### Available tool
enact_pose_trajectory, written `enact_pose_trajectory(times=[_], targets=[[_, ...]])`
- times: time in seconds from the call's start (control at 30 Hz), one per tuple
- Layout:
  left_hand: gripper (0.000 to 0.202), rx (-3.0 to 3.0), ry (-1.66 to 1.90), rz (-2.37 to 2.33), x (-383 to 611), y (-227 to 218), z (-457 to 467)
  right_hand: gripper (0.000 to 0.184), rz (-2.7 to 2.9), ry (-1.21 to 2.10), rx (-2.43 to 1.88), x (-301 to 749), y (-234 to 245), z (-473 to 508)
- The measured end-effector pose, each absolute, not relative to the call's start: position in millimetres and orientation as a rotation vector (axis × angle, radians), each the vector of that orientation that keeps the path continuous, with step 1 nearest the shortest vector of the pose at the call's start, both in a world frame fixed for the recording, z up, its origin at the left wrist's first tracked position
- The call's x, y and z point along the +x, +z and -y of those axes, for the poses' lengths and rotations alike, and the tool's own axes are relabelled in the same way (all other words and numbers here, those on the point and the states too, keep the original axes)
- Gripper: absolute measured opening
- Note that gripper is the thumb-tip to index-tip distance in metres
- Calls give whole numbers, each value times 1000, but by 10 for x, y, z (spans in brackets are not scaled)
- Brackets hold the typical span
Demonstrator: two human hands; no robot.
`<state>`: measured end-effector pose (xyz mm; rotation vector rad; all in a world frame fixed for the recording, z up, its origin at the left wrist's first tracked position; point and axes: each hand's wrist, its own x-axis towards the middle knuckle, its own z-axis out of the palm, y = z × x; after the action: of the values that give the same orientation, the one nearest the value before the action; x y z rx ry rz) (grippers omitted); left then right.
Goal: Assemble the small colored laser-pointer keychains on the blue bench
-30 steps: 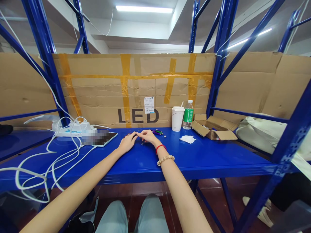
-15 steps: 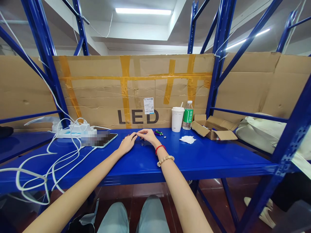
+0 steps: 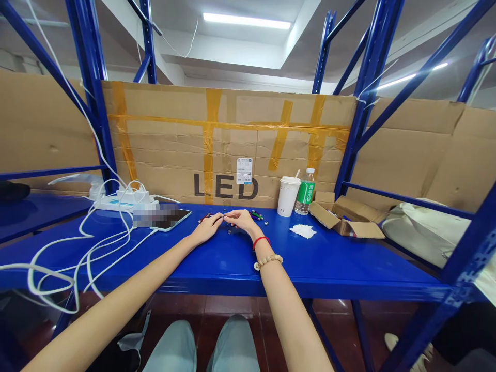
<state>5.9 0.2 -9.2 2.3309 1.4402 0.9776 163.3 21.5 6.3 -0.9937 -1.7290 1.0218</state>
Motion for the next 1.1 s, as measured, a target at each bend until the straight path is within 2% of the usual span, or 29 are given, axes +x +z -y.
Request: enact_pose_trajectory(times=[0.57,0.8,1.1], targets=[[27,2532,1003,-1357,42,-96,19,32,1709,984,-1035,1622,59,-178],[29,2574,965,-1481,59,-35,113,39,1756,980,-1046,1640,42,-202],[30,2579,939,-1612,85,3,157,38,1772,981,-1070,1621,92,-178]])
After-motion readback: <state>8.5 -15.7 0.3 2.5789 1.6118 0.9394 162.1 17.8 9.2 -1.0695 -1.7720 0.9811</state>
